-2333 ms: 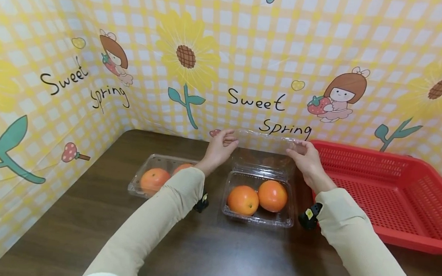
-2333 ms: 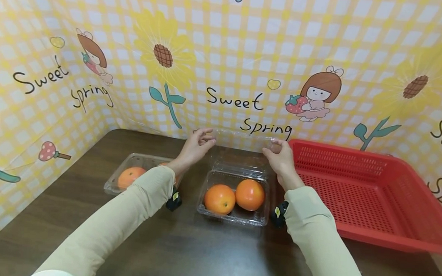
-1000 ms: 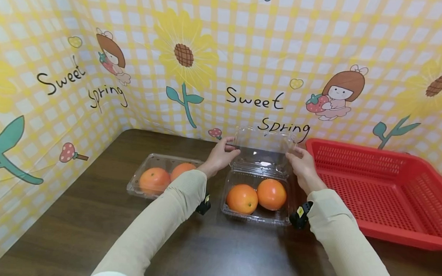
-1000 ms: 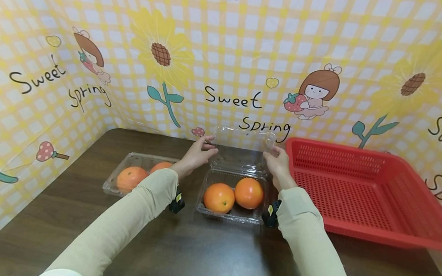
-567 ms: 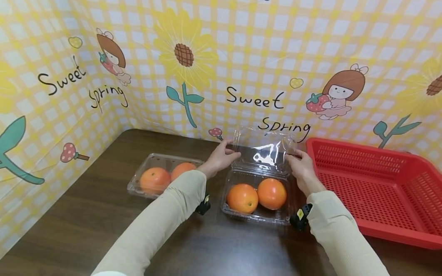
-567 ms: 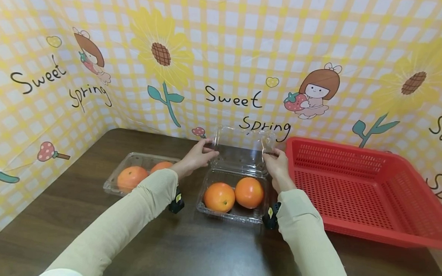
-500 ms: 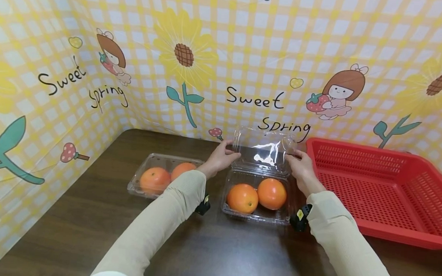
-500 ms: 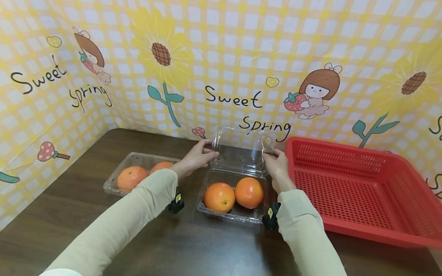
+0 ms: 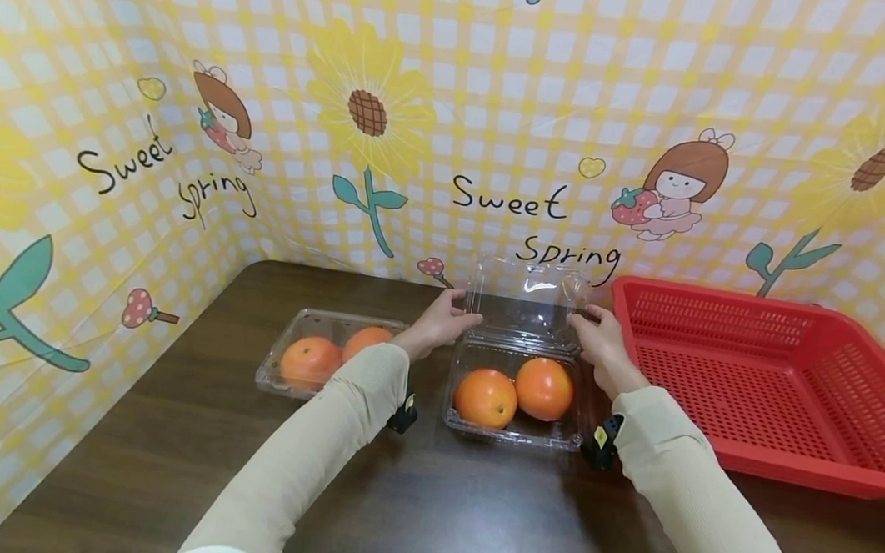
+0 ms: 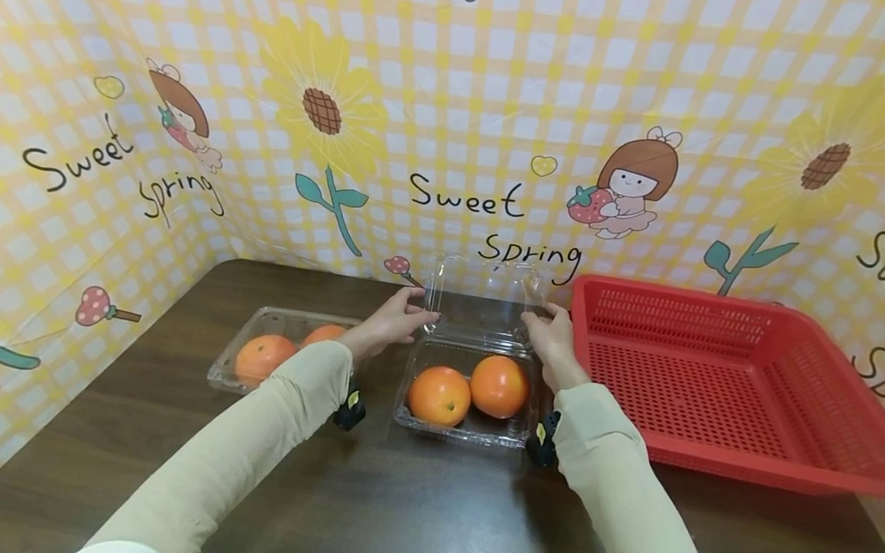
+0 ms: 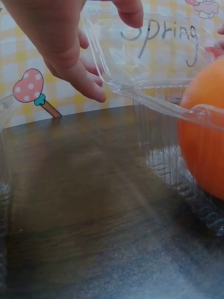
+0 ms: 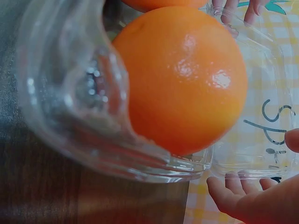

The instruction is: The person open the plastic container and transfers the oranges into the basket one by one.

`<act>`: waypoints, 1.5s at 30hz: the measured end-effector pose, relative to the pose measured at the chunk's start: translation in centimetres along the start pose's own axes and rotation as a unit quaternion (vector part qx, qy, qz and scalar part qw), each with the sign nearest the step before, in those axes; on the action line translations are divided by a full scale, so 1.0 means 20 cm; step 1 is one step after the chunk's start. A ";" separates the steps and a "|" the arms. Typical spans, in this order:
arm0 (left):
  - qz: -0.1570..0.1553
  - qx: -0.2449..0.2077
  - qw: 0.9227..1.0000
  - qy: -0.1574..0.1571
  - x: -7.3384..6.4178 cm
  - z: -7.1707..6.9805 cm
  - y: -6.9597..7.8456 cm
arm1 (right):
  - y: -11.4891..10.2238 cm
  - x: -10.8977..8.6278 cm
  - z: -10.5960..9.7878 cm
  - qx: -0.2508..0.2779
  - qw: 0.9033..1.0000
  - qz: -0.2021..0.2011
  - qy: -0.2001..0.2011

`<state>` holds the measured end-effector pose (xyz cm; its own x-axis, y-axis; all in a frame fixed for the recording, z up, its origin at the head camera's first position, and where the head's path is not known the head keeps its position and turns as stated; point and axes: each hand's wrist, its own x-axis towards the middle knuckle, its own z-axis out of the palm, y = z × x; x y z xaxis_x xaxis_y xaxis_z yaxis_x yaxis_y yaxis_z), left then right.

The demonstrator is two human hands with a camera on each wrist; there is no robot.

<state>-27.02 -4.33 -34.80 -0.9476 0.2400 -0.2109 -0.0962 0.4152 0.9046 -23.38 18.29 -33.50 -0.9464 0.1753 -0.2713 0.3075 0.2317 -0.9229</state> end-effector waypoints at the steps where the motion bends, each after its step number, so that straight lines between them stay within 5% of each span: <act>1: 0.001 0.000 1.000 -0.001 0.00 0.00 0.00 | 0.00 0.00 0.00 -0.002 1.000 -0.002 -0.001; 33: -0.006 0.000 0.999 -0.039 -0.05 -0.03 -0.02 | 0.01 -0.05 0.00 0.020 1.000 0.010 -0.013; 45: 0.016 0.033 0.999 -0.040 -0.09 -0.05 0.00 | -0.01 -0.07 -0.01 -0.023 0.999 0.001 -0.025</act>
<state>-25.69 -5.57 -34.17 -0.9220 0.3233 -0.2132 -0.0428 0.4621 0.8858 -22.01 18.27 -32.86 -0.9492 0.1276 -0.2876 0.3124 0.2753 -0.9092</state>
